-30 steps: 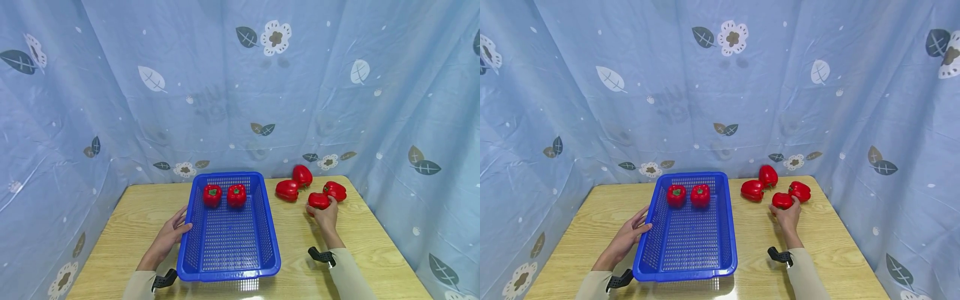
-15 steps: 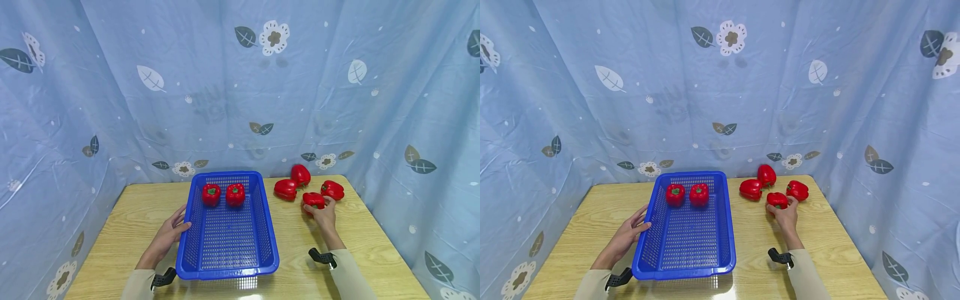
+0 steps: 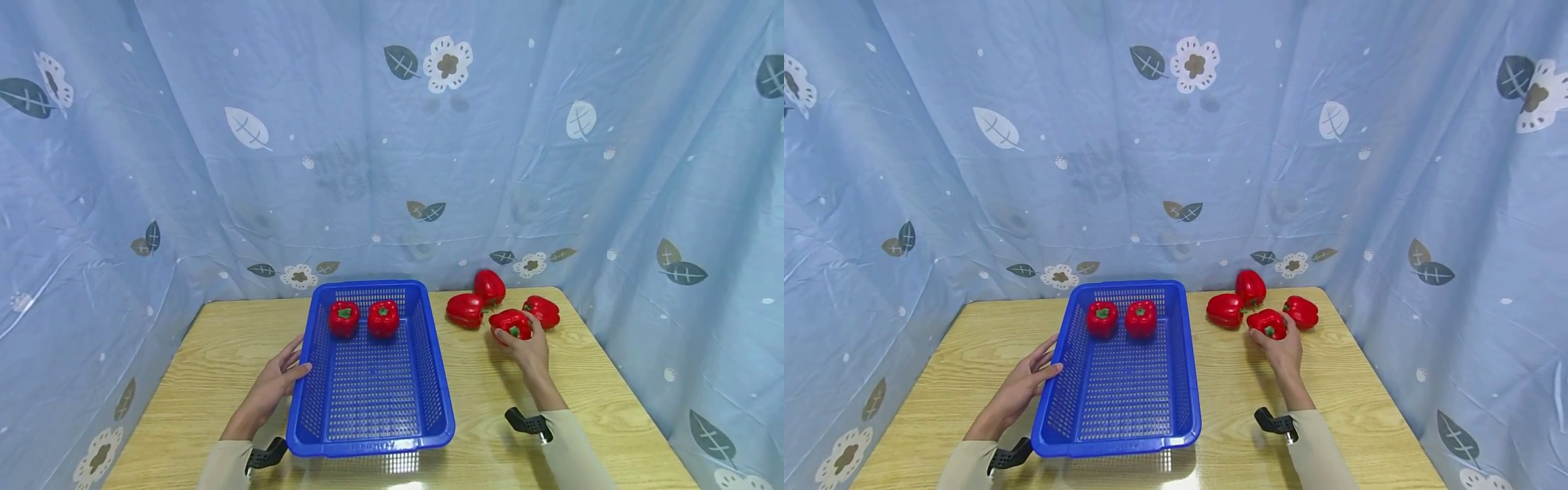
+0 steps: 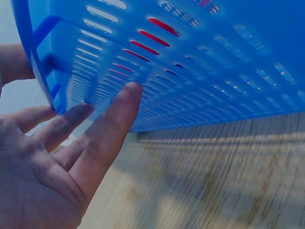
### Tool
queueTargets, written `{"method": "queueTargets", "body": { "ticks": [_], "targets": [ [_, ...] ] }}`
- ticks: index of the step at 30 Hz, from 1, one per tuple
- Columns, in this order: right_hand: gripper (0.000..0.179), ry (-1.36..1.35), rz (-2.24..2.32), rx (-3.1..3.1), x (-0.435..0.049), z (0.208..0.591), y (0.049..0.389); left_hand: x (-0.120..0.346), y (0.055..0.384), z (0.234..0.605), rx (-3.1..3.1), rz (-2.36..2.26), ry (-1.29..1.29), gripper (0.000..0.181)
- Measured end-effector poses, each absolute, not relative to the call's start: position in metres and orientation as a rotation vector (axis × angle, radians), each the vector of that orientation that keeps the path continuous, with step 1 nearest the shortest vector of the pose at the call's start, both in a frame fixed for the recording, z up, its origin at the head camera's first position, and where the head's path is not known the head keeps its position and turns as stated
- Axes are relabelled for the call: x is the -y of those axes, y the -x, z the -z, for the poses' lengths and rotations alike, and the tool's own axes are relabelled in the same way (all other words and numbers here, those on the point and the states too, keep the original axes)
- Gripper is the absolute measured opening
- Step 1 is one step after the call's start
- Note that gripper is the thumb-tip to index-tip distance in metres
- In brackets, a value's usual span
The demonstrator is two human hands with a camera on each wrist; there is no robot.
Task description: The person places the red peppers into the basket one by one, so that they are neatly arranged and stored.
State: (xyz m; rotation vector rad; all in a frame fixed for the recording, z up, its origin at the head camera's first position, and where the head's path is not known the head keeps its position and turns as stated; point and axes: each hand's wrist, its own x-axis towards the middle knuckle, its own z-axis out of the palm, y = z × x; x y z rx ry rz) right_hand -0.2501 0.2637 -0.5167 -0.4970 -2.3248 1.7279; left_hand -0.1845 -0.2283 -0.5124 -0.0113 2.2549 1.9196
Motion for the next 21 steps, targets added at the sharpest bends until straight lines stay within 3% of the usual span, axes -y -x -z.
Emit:
{"method": "queueTargets", "body": {
  "ticks": [7,21],
  "targets": [
    [0.09,0.488,-1.752,2.26,-0.256,0.504,0.247,0.229,0.185,0.512,-2.254,-1.918,0.004,0.073],
    [0.085,0.338,-1.742,2.29,-0.244,0.479,0.239,0.23,0.187,0.513,-2.243,-1.916,0.013,0.074]
  ]
}}
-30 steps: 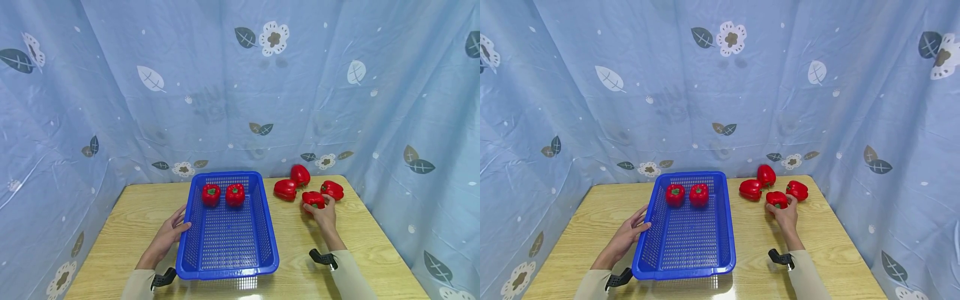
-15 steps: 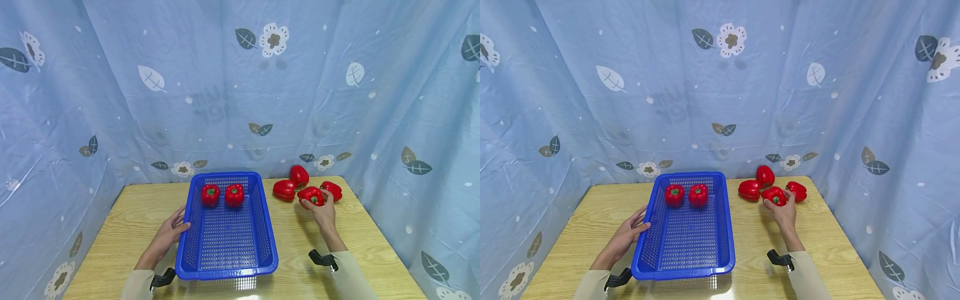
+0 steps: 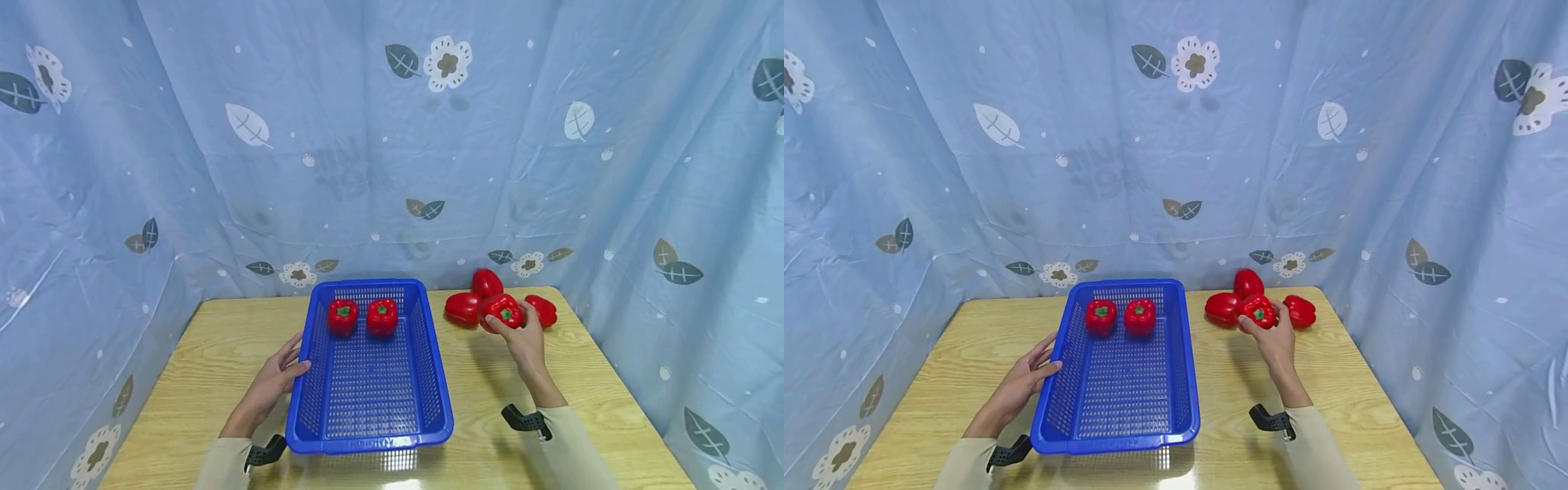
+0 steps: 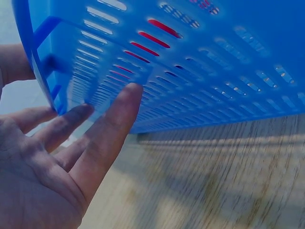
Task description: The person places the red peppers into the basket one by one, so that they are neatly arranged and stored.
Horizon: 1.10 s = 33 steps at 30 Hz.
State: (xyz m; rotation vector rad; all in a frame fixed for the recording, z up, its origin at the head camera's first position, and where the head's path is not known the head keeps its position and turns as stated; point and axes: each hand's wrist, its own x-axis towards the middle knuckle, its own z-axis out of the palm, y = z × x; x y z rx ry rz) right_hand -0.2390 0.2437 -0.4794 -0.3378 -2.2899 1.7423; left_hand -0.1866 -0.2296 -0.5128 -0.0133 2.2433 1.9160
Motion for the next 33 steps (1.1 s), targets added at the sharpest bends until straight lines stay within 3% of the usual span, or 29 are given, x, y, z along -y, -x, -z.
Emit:
{"method": "queueTargets", "body": {
  "ticks": [13,33],
  "targets": [
    [0.076,0.147,-1.726,2.429,-0.219,0.443,0.232,0.229,0.187,0.513,-2.239,-1.922,0.019,0.075],
    [0.071,-0.164,-1.768,2.481,-0.169,0.42,0.226,0.228,0.184,0.511,-2.253,-1.908,0.012,0.073]
  ]
}}
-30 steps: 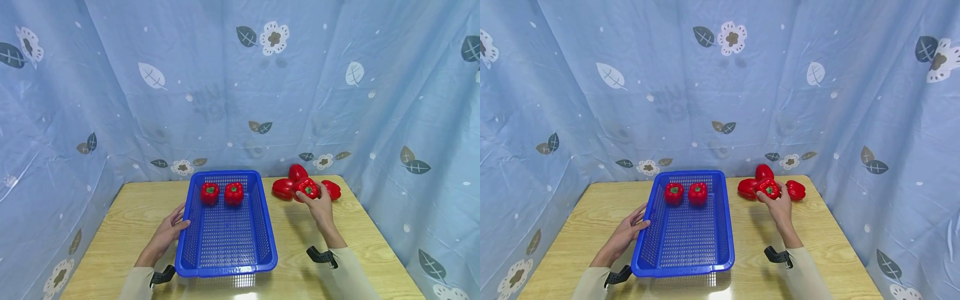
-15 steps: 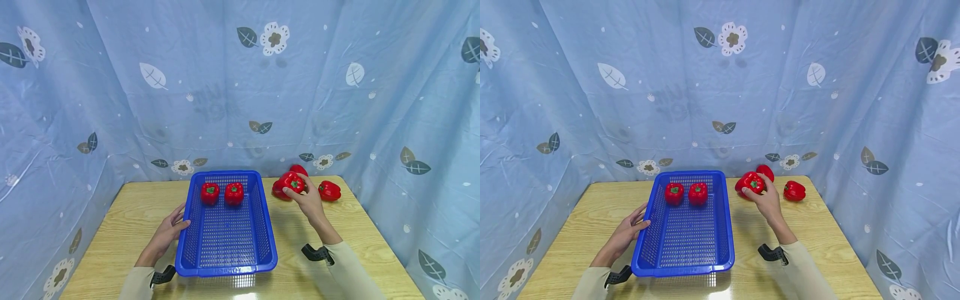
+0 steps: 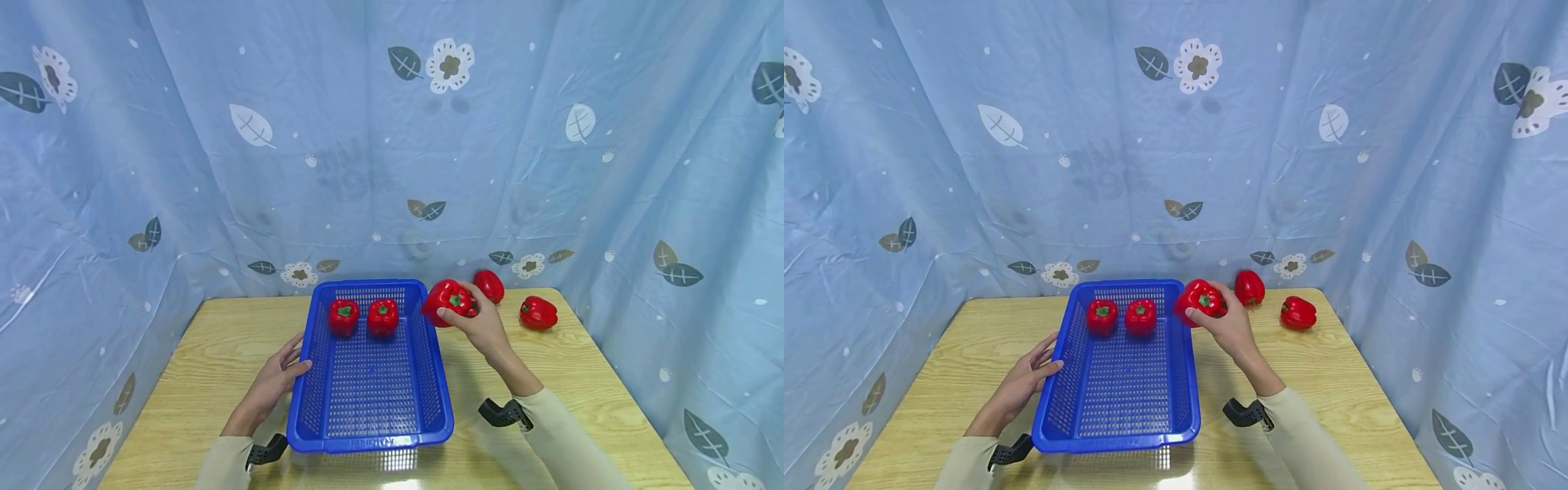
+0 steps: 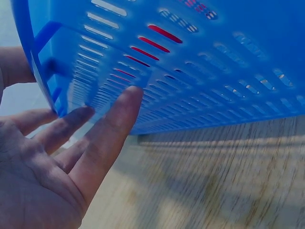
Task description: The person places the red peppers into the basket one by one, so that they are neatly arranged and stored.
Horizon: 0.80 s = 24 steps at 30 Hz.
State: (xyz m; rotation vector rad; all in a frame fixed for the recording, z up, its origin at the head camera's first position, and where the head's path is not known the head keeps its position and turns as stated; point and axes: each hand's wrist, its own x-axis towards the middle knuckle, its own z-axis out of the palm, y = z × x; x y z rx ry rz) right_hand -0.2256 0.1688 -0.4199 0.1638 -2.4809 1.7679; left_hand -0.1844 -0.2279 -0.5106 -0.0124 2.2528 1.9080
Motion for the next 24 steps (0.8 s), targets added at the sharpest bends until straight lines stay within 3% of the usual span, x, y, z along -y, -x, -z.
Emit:
{"method": "queueTargets", "body": {
  "ticks": [24],
  "targets": [
    [0.068,-0.438,-1.804,2.618,-0.099,0.409,0.224,0.23,0.186,0.512,-2.225,-1.924,0.007,0.073]
  ]
}}
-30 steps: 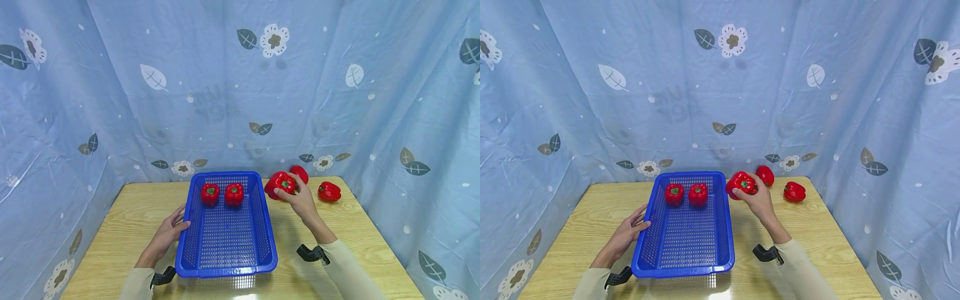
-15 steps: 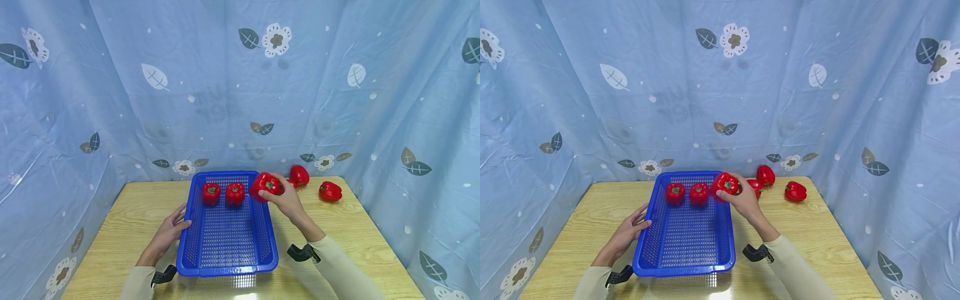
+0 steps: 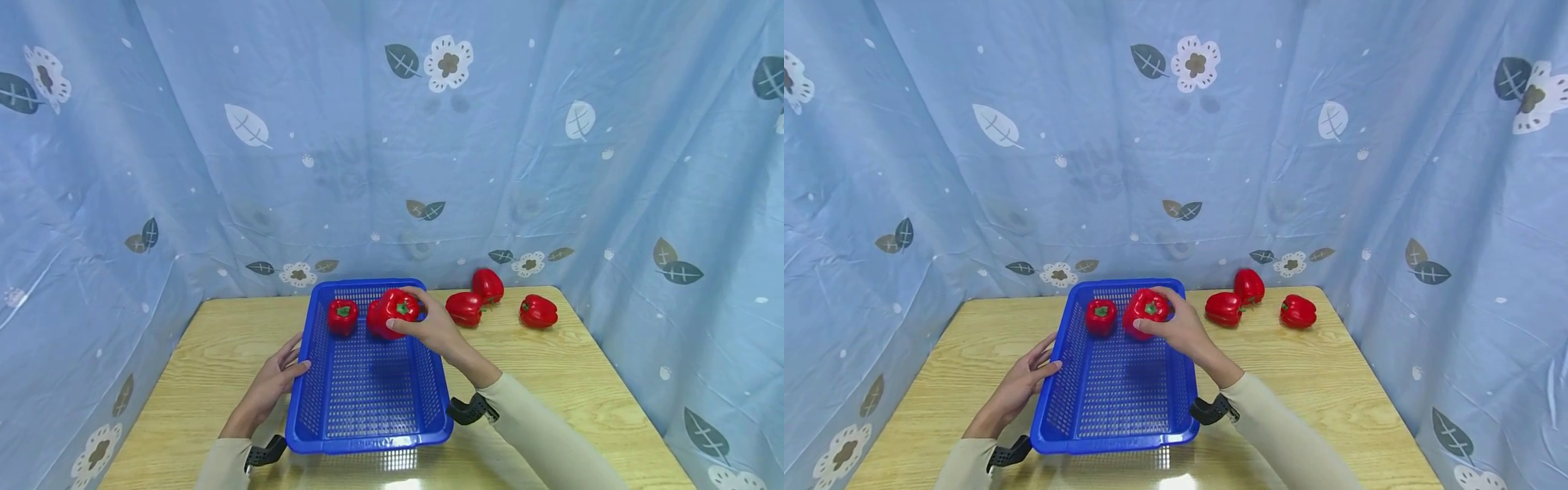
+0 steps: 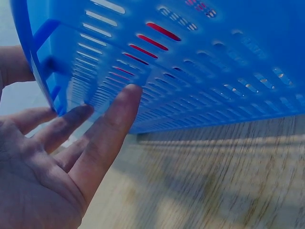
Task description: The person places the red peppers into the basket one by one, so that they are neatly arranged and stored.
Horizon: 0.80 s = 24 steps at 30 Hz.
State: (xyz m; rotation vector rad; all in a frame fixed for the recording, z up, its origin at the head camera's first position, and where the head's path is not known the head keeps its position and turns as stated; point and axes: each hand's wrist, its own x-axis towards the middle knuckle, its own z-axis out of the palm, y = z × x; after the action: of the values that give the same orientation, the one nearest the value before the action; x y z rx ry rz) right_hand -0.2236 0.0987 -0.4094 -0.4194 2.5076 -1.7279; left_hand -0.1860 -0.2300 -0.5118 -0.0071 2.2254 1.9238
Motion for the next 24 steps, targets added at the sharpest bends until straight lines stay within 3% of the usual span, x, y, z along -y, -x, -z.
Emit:
{"method": "queueTargets", "body": {
  "ticks": [24],
  "targets": [
    [0.068,0.495,1.577,-2.461,-0.031,0.433,0.231,0.227,0.187,0.512,-2.227,-1.939,0.046,0.07]
  ]
}}
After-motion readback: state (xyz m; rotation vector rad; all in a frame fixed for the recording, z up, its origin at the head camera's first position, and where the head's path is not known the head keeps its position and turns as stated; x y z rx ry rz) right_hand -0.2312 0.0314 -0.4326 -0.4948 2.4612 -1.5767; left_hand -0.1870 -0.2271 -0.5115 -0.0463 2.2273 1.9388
